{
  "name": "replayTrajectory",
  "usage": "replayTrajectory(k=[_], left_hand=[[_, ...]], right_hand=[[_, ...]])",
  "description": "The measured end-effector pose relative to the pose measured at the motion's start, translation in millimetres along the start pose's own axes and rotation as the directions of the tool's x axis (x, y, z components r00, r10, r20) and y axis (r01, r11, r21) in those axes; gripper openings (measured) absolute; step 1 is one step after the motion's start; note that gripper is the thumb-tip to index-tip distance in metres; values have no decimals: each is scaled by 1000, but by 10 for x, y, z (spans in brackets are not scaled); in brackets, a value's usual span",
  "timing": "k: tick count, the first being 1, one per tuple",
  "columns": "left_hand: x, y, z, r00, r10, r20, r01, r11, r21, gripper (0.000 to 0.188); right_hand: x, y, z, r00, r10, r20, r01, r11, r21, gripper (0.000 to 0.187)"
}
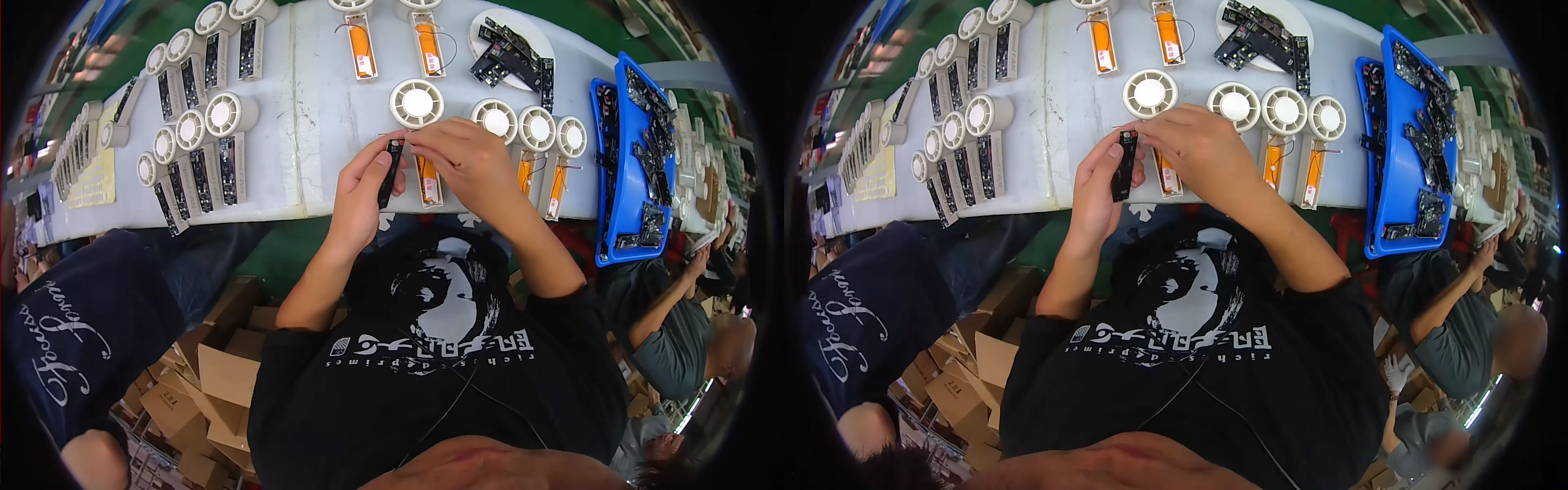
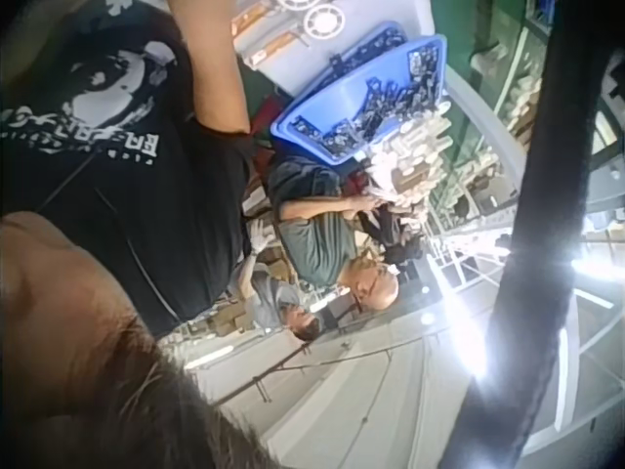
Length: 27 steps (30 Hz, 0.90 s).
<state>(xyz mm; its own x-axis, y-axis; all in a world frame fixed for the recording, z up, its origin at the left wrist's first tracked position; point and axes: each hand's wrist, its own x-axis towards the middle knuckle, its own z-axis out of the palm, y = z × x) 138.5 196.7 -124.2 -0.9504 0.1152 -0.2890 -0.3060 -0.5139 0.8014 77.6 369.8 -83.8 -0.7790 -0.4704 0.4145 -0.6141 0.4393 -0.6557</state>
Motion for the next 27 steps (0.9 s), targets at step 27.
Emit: replayTrajectory(k=[27], left_hand=[[22,-64,-92,999,11,36,-9,999,-40,37]], right_hand=[[-149,-10,164,997,24,-71,-35,988,-152,28]])
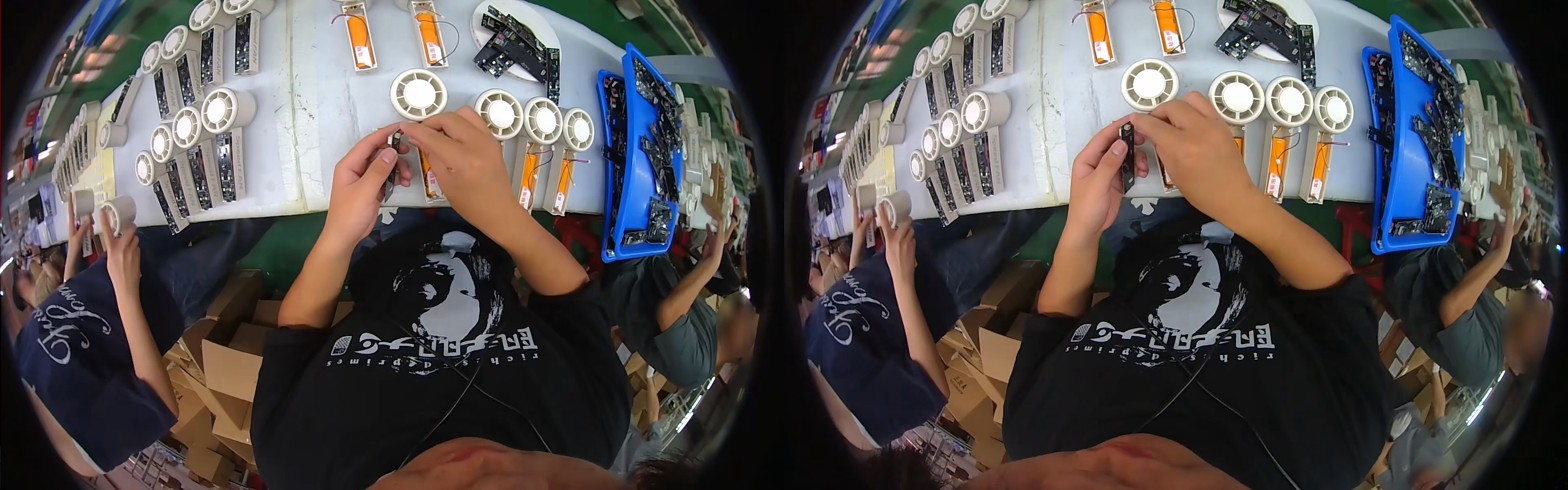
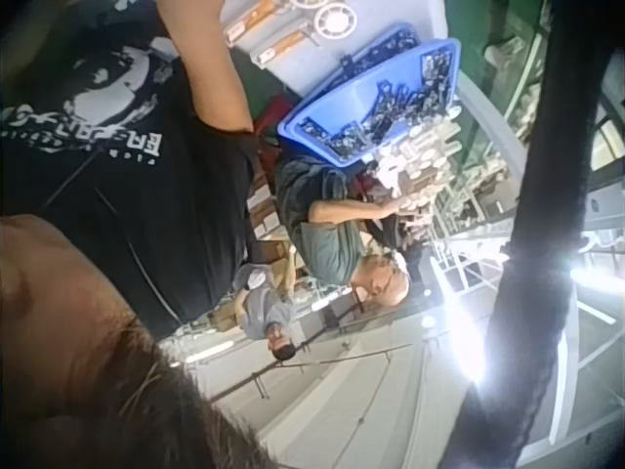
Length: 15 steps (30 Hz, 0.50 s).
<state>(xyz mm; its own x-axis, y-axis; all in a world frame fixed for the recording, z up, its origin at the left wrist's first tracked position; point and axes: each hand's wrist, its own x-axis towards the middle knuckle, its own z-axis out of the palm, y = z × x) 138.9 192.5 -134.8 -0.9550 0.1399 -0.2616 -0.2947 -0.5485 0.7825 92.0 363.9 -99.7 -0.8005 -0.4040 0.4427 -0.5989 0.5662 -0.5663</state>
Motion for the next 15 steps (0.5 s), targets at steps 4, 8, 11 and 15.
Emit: replayTrajectory(k=[4,8,11,15], left_hand=[[-1,-4,-19,1000,1,4,-1,1000,32,37],[9,-4,-16,1000,-1,24,0,999,34,36],[7,-8,-20,999,8,42,-10,999,31,36],[-1,-9,-15,1000,3,25,-3,1000,1,37]], right_hand=[[-42,-32,11,999,-15,49,18,998,-64,37],[-69,32,11,998,-56,2,56,995,-81,39],[-44,21,4,996,-85,-26,82,993,-79,29],[-21,-23,-22,997,-79,-16,77,990,-115,25]])
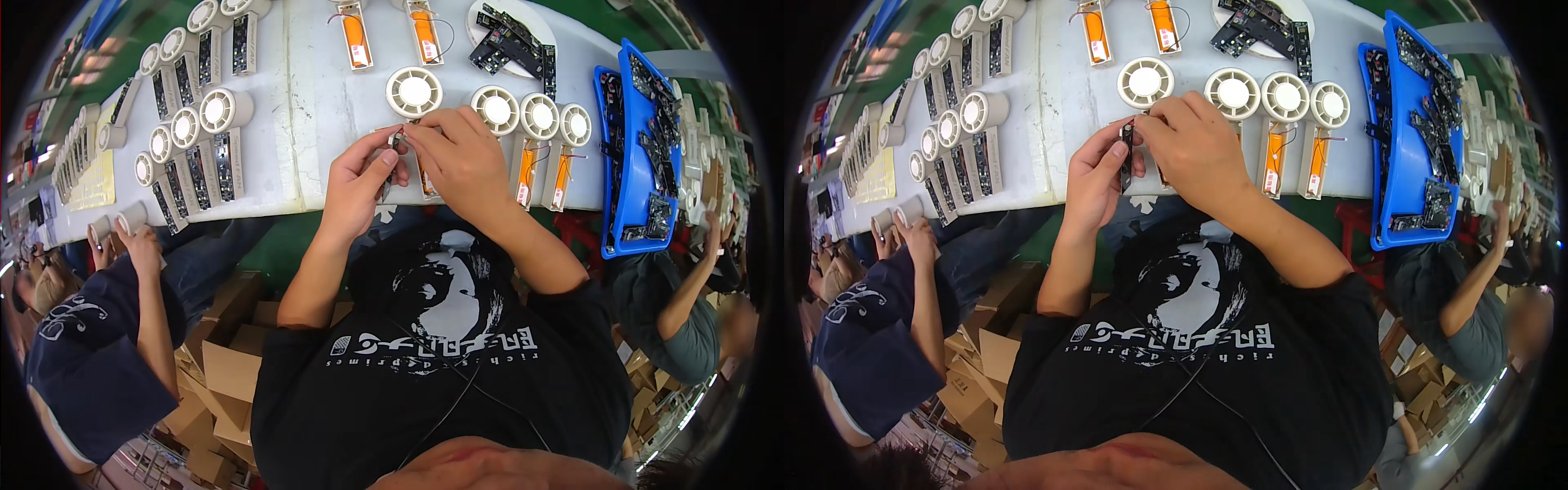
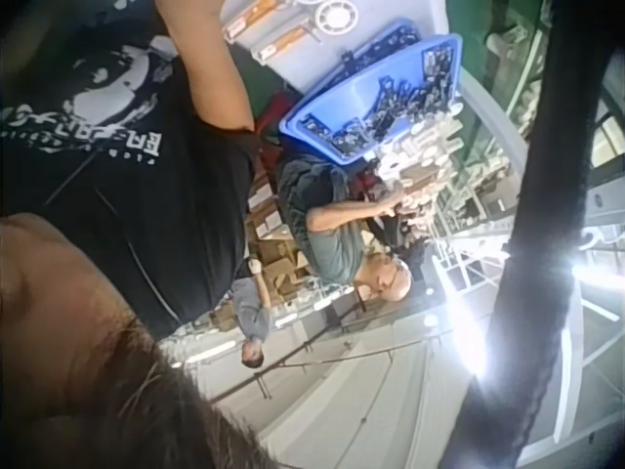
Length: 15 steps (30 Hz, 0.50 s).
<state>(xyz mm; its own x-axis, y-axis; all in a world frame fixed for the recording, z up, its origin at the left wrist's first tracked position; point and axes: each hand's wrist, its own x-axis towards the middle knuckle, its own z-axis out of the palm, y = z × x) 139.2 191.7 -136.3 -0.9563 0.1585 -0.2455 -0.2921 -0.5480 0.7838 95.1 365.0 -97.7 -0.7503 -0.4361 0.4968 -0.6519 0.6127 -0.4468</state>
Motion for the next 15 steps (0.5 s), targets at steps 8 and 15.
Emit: replayTrajectory(k=[8,15], left_hand=[[5,-2,-29,1000,4,-30,-2,999,54,33],[13,49,-104,990,-132,47,129,990,65,29]], right_hand=[[78,161,-86,981,-76,178,68,996,50,22],[156,244,-194,960,-173,220,145,980,137,23]])
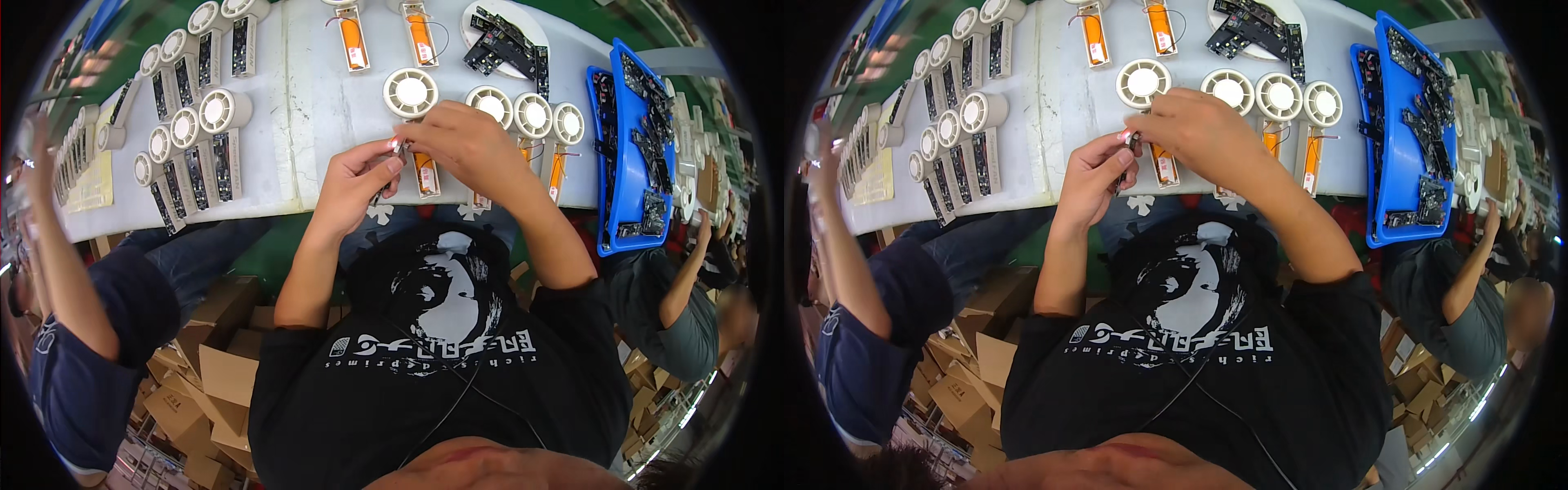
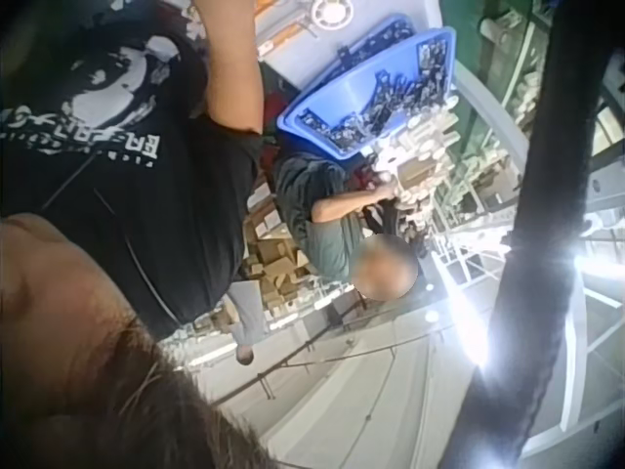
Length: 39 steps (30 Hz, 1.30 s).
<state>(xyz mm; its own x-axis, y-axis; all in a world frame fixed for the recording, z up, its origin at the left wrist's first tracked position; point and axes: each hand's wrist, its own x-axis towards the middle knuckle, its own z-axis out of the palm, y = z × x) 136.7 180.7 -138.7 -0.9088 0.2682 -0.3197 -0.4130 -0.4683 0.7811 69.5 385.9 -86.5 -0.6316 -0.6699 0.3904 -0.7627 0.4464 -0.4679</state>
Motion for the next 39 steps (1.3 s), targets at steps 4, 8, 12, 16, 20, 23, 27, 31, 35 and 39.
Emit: replayTrajectory(k=[4,8,12,16,20,23,27,31,35,39], left_hand=[[45,-54,-24,999,47,11,-47,998,44,25],[-2,-13,-54,999,-2,52,0,998,56,24],[17,57,-40,995,-54,85,46,995,93,23],[18,54,-74,990,-77,119,65,992,105,24],[9,55,-48,994,-39,103,29,994,101,25],[-5,-2,-52,995,9,98,-18,996,91,27],[-21,-56,-66,992,39,119,-52,993,109,29],[-7,-76,-110,986,50,159,-74,987,145,26],[-12,-18,-41,992,51,115,-53,999,14,24],[4,34,-54,997,54,57,-45,989,-140,25]], right_hand=[[123,140,-30,995,-79,63,77,997,32,23],[88,128,-38,995,-64,80,60,997,54,18],[99,128,-83,991,-66,117,62,997,41,20],[105,136,-112,986,-70,151,65,997,39,23],[126,121,-148,982,-57,179,46,997,64,21],[188,87,-226,986,-37,160,22,995,97,21],[279,7,-253,993,-25,119,10,993,122,24],[349,27,-169,981,-97,169,80,991,106,26],[361,-41,-171,979,113,169,-150,964,221,24],[299,-92,-135,894,426,139,-447,825,347,19]])
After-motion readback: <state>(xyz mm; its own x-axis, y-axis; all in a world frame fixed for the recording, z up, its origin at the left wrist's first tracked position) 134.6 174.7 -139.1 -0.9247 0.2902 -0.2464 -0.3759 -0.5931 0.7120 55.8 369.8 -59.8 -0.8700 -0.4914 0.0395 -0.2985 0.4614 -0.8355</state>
